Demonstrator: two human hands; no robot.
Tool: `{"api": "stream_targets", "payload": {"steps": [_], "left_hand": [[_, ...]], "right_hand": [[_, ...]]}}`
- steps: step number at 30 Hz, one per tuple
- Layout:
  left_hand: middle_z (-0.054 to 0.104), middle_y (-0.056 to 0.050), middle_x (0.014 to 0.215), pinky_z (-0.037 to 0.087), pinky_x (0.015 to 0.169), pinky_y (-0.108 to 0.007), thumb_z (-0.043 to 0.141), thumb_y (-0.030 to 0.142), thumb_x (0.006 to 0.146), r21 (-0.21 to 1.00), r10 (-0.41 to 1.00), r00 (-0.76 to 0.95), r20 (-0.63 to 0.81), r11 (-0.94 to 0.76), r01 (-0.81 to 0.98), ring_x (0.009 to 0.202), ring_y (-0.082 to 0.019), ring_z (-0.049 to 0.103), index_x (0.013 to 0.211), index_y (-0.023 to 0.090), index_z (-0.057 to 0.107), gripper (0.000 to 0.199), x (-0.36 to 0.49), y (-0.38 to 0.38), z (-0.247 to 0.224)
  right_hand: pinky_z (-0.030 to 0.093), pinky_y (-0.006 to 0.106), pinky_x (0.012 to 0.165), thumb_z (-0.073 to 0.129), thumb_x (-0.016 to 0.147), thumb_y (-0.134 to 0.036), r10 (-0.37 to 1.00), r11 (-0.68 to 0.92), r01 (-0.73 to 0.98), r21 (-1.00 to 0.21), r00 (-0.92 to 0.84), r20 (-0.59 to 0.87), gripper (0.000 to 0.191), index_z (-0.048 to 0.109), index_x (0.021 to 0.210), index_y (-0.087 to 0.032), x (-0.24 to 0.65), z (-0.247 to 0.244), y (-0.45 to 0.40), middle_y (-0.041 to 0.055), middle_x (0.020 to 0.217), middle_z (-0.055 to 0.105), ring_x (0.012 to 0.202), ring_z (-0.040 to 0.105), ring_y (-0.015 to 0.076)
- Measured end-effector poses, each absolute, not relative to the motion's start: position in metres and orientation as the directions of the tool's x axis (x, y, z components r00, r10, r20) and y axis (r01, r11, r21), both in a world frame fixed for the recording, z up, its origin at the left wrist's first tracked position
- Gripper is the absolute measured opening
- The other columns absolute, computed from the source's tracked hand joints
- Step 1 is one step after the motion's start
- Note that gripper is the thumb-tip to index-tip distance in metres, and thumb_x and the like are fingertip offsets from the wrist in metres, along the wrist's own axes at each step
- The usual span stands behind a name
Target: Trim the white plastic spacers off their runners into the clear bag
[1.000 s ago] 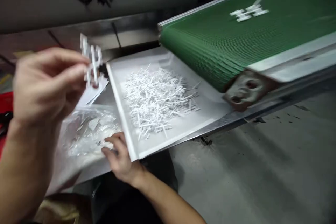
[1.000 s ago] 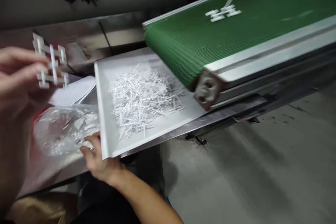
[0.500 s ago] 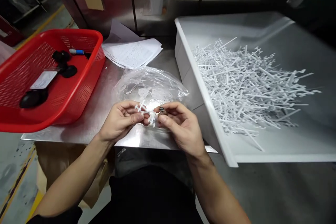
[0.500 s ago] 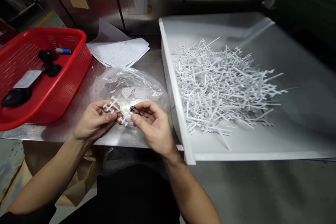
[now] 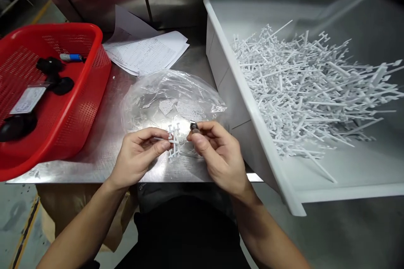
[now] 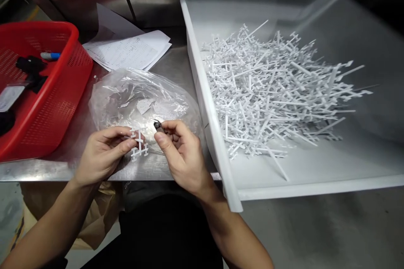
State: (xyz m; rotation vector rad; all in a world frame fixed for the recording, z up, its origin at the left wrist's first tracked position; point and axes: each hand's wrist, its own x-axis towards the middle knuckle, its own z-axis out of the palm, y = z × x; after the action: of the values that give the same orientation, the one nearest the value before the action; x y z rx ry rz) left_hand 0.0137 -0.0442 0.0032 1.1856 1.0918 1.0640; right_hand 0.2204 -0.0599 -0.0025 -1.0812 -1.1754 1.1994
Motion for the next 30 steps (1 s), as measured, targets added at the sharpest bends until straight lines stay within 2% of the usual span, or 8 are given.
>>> {"api": "stream_targets", "payload": {"steps": [5,11,13,16,20,23,26,30], "left_hand": [[0.085,-0.006,0.095,0.064,0.076,-0.017,0.087,0.03,0.091,0.991,0.984,0.167,-0.062,0.04,0.131,0.085,-0.016,0.081,0.097,0.021,0.087,0.011,0.02,-0.052,0.011],[0.085,-0.002,0.097,0.064,0.079,-0.014,0.078,0.027,0.099,0.975,0.893,0.395,-0.214,0.169,0.146,0.088,-0.013,0.082,0.099,0.026,0.086,0.008,0.022,-0.078,0.038],[0.085,-0.001,0.097,0.064,0.076,-0.014,0.078,0.028,0.1,0.981,0.918,0.352,-0.183,0.145,0.131,0.085,-0.013,0.082,0.101,0.028,0.086,0.008,0.022,-0.081,0.045],[0.085,-0.002,0.096,0.063,0.073,-0.014,0.081,0.026,0.097,0.99,0.973,0.226,-0.043,0.012,0.139,0.083,-0.014,0.081,0.1,0.026,0.086,0.006,0.025,-0.073,0.04],[0.084,-0.003,0.095,0.061,0.078,-0.017,0.08,0.022,0.096,0.963,0.972,0.175,0.154,-0.187,0.194,0.088,-0.014,0.079,0.096,0.021,0.084,0.004,0.031,-0.058,0.014],[0.084,-0.002,0.098,0.059,0.081,-0.016,0.077,0.023,0.099,0.938,0.96,0.183,0.21,-0.25,0.239,0.091,-0.011,0.078,0.1,0.021,0.083,0.007,0.033,-0.053,0.001],[0.084,-0.001,0.096,0.057,0.077,-0.014,0.075,0.023,0.101,0.93,0.955,0.204,0.217,-0.266,0.253,0.086,-0.009,0.077,0.101,0.021,0.082,0.008,0.032,-0.053,-0.001],[0.083,-0.001,0.095,0.057,0.077,-0.013,0.074,0.022,0.101,0.936,0.959,0.195,0.205,-0.25,0.248,0.086,-0.009,0.077,0.101,0.02,0.082,0.008,0.032,-0.054,0.002]], "right_hand": [[0.063,0.033,0.078,0.072,0.103,-0.032,0.995,0.072,-0.016,-0.997,-0.062,0.073,0.013,0.075,0.11,-0.021,0.232,-0.003,-0.066,0.0044,0.098,0.08,0.085,0.076,0.0182],[0.059,0.03,0.086,0.072,0.105,-0.023,0.947,0.295,0.187,-0.937,0.073,0.312,0.013,0.081,0.114,-0.024,0.238,-0.011,-0.068,0.004,0.111,0.073,0.101,0.071,0.0171],[0.058,0.028,0.081,0.073,0.104,-0.023,0.936,0.314,0.187,-0.931,0.104,0.337,0.016,0.082,0.117,-0.027,0.236,-0.012,-0.069,0.0028,0.108,0.07,0.096,0.069,0.0156],[0.055,0.027,0.079,0.074,0.104,-0.021,0.923,0.343,0.16,-0.926,0.128,0.364,0.018,0.081,0.119,-0.029,0.233,-0.015,-0.07,0.0002,0.1,0.07,0.088,0.067,0.0139],[0.056,0.024,0.072,0.079,0.1,-0.023,0.945,0.279,0.048,-0.959,0.165,0.283,0.012,0.077,0.111,-0.027,0.229,-0.017,-0.069,-0.0029,0.09,0.074,0.078,0.068,0.0118],[0.06,0.024,0.069,0.08,0.098,-0.026,0.976,0.178,-0.073,-0.981,0.141,0.166,0.01,0.077,0.107,-0.025,0.228,-0.014,-0.067,-0.0019,0.088,0.075,0.074,0.071,0.0121],[0.066,0.029,0.082,0.081,0.095,-0.022,0.982,0.145,-0.116,-0.983,0.136,0.129,0.01,0.08,0.105,-0.024,0.23,-0.007,-0.07,0.0019,0.099,0.077,0.085,0.076,0.0149],[0.069,0.033,0.095,0.081,0.093,-0.016,0.985,0.13,-0.114,-0.985,0.133,0.114,0.021,0.083,0.112,-0.026,0.232,-0.005,-0.084,0.0043,0.121,0.073,0.099,0.078,0.0167]]}}
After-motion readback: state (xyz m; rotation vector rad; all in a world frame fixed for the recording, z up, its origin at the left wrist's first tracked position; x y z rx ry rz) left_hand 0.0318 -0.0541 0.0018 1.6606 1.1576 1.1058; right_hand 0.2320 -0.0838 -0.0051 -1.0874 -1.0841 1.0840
